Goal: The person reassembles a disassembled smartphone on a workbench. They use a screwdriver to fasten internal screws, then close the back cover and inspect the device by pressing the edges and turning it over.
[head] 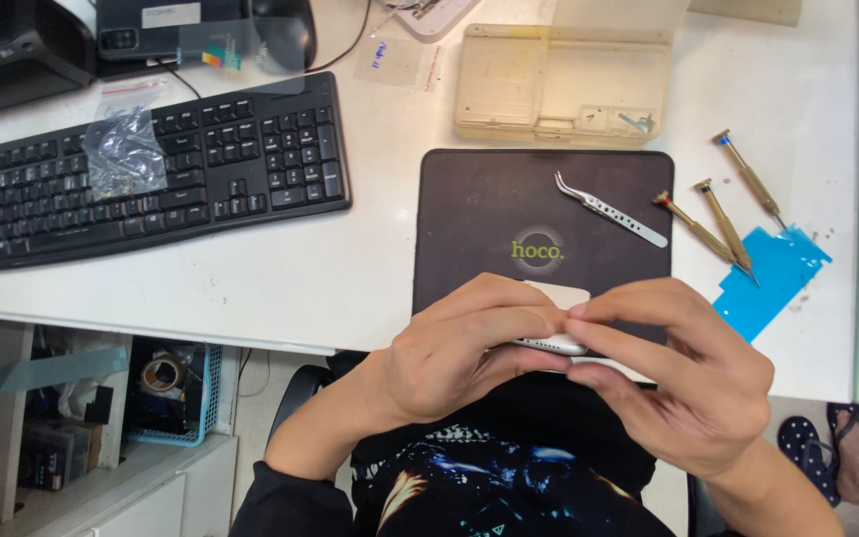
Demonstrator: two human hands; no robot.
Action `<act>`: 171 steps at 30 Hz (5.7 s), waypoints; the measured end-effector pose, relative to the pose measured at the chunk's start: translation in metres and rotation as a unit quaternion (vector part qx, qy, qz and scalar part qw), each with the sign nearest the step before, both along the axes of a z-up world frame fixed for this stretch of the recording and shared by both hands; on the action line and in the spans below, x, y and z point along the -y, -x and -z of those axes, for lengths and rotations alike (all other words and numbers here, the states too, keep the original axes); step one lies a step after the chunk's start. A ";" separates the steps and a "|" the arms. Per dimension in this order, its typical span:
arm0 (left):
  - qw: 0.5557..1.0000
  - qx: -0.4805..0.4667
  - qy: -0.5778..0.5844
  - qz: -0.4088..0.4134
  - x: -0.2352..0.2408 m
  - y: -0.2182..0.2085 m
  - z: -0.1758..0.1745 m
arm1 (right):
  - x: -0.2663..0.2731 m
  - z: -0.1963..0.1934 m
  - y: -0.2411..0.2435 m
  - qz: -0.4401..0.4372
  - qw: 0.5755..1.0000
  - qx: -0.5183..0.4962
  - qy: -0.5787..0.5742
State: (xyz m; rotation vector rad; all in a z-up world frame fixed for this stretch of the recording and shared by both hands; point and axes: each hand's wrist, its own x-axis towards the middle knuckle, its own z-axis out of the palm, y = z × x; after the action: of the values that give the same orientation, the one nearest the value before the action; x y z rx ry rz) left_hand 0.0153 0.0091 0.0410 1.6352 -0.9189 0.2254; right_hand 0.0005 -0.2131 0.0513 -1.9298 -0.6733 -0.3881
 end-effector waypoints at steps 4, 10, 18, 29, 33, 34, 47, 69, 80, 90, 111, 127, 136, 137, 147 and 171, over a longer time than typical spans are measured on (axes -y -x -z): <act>1.000 0.014 -0.003 -0.005 0.005 0.000 0.000 | 0.000 -0.013 -0.008 -0.018 1.000 0.008 -0.002; 0.999 0.037 -0.007 -0.023 0.011 0.002 0.004 | 0.007 -0.017 -0.012 -0.030 0.996 0.064 0.057; 0.998 -0.063 0.009 0.005 0.006 0.005 0.001 | 0.019 0.002 -0.011 -0.011 0.993 0.114 0.019; 0.998 -0.025 0.015 -0.048 0.018 0.012 0.008 | 0.022 0.010 -0.007 -0.007 0.997 0.073 0.006; 0.998 0.016 -0.004 -0.066 0.023 0.014 0.009 | 0.017 0.006 -0.008 0.006 0.994 0.094 0.062; 0.998 -0.004 0.006 -0.063 0.024 0.013 0.010 | 0.016 0.004 -0.009 0.014 0.994 0.096 0.052; 0.995 -0.085 0.052 0.003 0.020 0.007 0.024 | 0.017 0.009 -0.004 0.057 0.991 0.113 0.047; 0.986 0.074 -0.108 -0.105 0.024 -0.005 0.018 | 0.029 0.028 -0.005 0.070 0.996 0.025 -0.049; 0.966 0.096 -0.161 -0.178 0.005 -0.005 0.030 | 0.010 0.035 -0.017 0.061 0.993 0.080 0.054; 0.961 -0.146 -0.091 -0.217 -0.019 0.002 0.044 | 0.026 0.046 -0.020 0.067 0.996 0.000 0.066; 0.982 -0.013 -0.021 -0.189 -0.001 0.023 0.015 | 0.014 0.034 -0.003 0.055 0.987 -0.133 -0.068; 0.991 0.076 -0.056 -0.094 0.013 0.009 0.005 | 0.009 -0.012 -0.005 0.011 0.995 0.060 0.075; 0.990 0.072 -0.080 -0.095 0.023 -0.002 0.026 | 0.026 -0.019 -0.004 0.034 0.998 0.015 0.048; 0.988 0.078 -0.086 -0.100 0.023 -0.002 0.024 | 0.027 -0.022 -0.004 0.035 0.997 0.021 0.072; 0.948 0.190 -0.210 -0.146 0.012 -0.003 0.007 | 0.020 0.014 -0.008 0.057 0.984 0.116 0.123; 0.949 0.227 -0.184 -0.121 -0.006 -0.008 -0.038 | -0.004 0.000 -0.026 -0.025 0.993 0.057 0.103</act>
State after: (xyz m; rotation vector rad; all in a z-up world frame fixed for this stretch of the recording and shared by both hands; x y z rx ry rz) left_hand 0.0238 0.0156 0.0793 2.0943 -1.1533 0.6521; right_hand 0.0262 -0.2091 0.0512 -2.0923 -0.8649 -0.4132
